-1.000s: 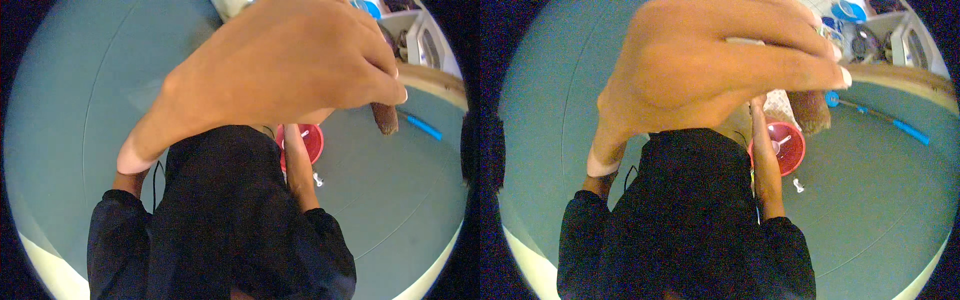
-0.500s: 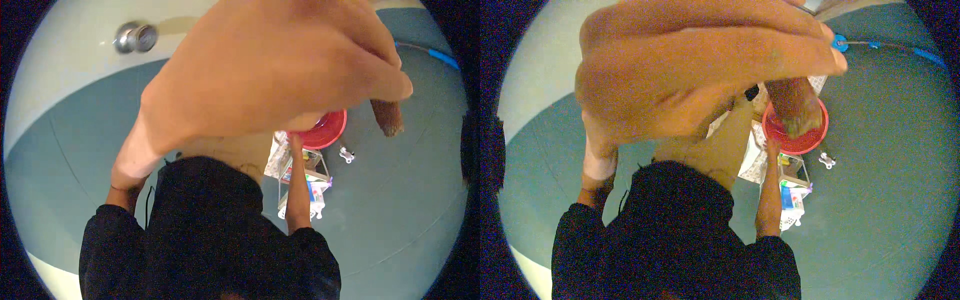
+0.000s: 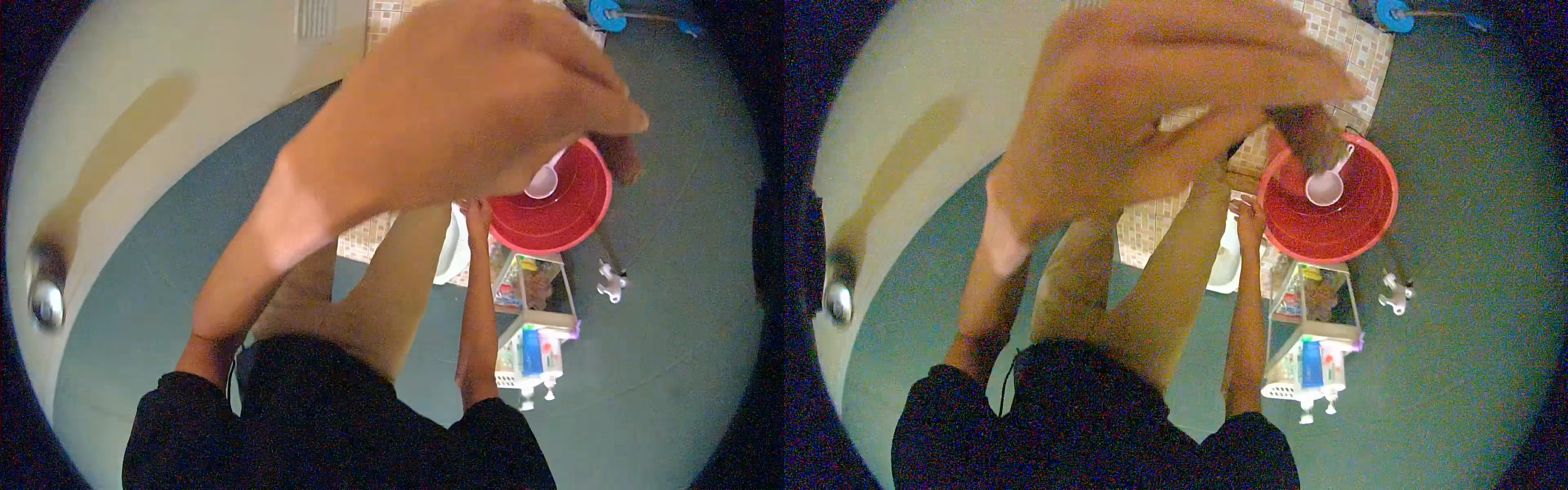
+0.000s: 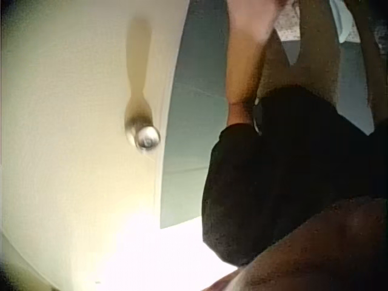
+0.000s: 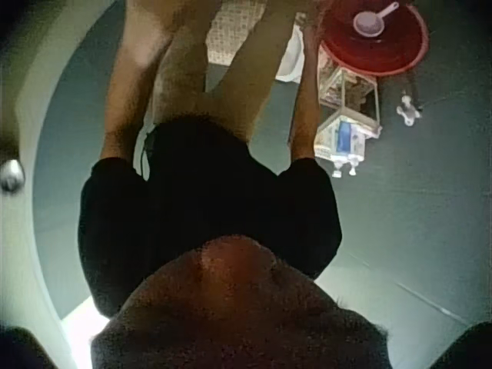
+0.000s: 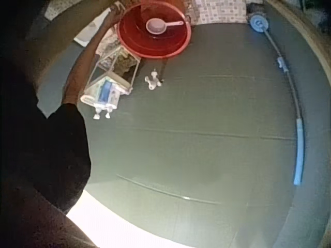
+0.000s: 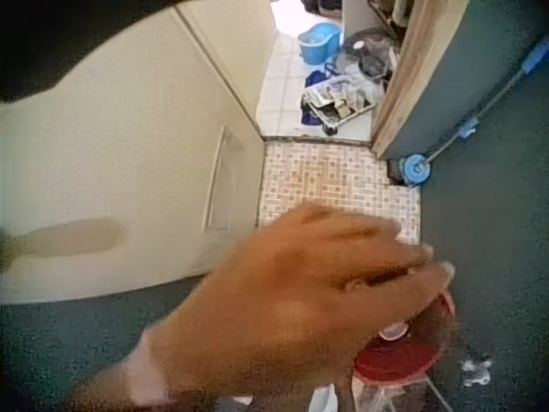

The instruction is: The person sits on the floor of a bathroom and uses a screwdriver to remove and reattach a hinge plate to the door and doorframe.

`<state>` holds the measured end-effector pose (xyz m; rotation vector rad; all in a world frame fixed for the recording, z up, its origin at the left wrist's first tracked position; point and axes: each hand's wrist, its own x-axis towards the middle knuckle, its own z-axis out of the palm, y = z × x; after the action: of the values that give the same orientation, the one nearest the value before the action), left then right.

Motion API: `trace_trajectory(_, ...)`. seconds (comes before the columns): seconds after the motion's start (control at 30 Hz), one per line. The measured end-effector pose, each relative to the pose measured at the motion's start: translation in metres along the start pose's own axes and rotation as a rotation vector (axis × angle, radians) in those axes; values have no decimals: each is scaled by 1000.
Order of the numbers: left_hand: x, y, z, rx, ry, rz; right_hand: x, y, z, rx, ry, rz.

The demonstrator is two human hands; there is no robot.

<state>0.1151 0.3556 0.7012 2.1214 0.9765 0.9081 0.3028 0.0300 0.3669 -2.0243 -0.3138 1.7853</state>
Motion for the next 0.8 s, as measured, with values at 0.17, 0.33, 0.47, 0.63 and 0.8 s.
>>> trace_trajectory(0.17, -48, -86, 60, -57, -43, -34, 11, 11, 46, -108, 217, -341)
trace_trajectory(0.33, -95, -157, 106, -57, -140, -41, 107, 34, 76, -239, 233, -393)
trace_trajectory(0.47, -150, -206, 126, 0, -164, -92, 202, 23, 116, -444, 4, -387)
trace_trajectory(0.63, -192, -247, 139, 33, -337, -166, 304, -30, 183, -650, -153, -598)
trace_trajectory(0.8, -212, -274, 150, 39, -360, -132, 363, -74, 221, -564, -82, -708)
